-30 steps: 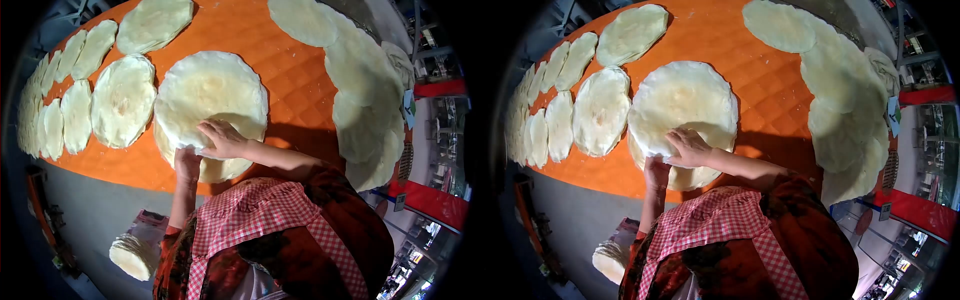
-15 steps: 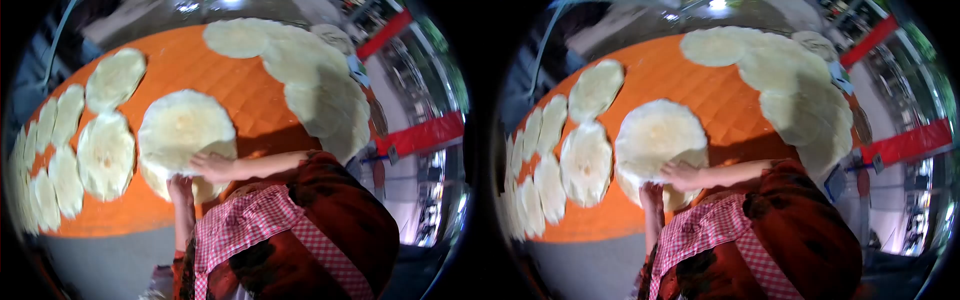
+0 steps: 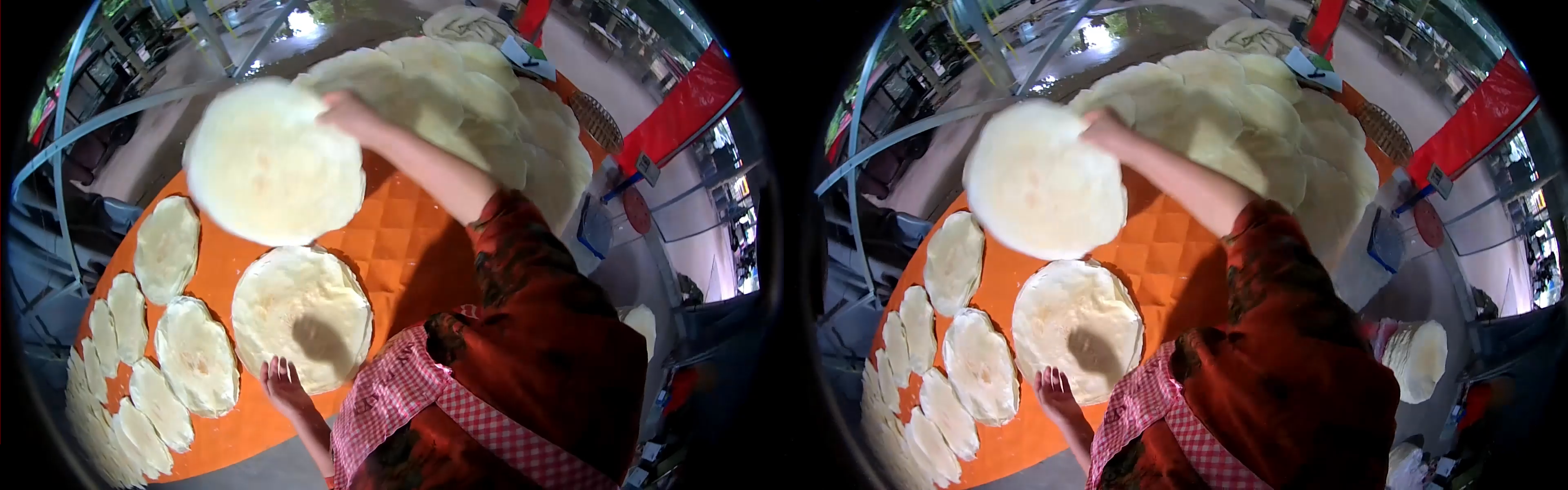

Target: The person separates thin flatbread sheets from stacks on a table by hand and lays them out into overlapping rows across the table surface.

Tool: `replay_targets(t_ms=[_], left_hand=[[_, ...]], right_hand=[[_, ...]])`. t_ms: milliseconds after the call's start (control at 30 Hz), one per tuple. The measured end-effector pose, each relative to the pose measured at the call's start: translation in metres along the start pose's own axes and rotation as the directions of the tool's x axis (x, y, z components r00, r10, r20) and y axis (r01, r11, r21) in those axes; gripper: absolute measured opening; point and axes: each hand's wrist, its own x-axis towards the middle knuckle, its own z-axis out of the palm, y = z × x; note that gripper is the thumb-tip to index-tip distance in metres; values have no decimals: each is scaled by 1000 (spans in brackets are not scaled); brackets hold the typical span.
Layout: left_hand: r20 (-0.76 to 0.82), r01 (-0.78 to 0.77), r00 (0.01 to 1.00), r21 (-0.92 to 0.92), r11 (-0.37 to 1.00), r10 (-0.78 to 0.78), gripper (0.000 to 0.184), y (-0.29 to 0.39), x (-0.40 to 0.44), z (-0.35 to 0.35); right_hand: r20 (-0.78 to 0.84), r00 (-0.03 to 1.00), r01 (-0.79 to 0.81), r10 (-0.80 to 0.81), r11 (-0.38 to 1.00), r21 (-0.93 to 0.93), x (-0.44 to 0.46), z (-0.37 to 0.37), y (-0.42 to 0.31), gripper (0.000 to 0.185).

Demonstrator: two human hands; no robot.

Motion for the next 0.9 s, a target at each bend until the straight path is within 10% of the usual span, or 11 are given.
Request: replay_targets(t_ms=[167,267,300,333,400,500,600,800,900], left_hand=[[-181,143,974,11,990,-138,34,-34,-30,-33],[-116,149,984,106,983,-137,34,-36,-43,-20],[-102,127,988,132,983,-114,34,-26,-51,-5],[-160,126,982,136,983,-103,32,-23,-53,3],[-167,143,979,157,977,-117,30,-26,-47,-14],[-189,135,975,79,988,-118,27,-22,-53,-12],[-153,134,981,120,984,-115,25,-16,-52,-13],[-66,108,992,62,992,-104,23,-14,-49,-28],[-5,98,995,-33,995,-98,25,-6,-46,-33]], right_hand=[[-254,959,-46,123,957,287,-5,-100,104,26],[-761,646,-446,63,840,-309,-12,-117,229,20],[-633,707,-315,316,942,119,-65,-91,154,11],[-602,792,-217,-105,873,-437,-60,-92,252,3],[-89,948,-305,306,952,26,-137,-27,215,6],[211,752,-620,625,779,-95,-222,68,178,26],[191,854,-324,484,782,-532,-239,121,176,26],[169,834,-527,525,849,-37,-241,155,163,33],[282,892,-328,352,936,-130,-201,163,129,31]])
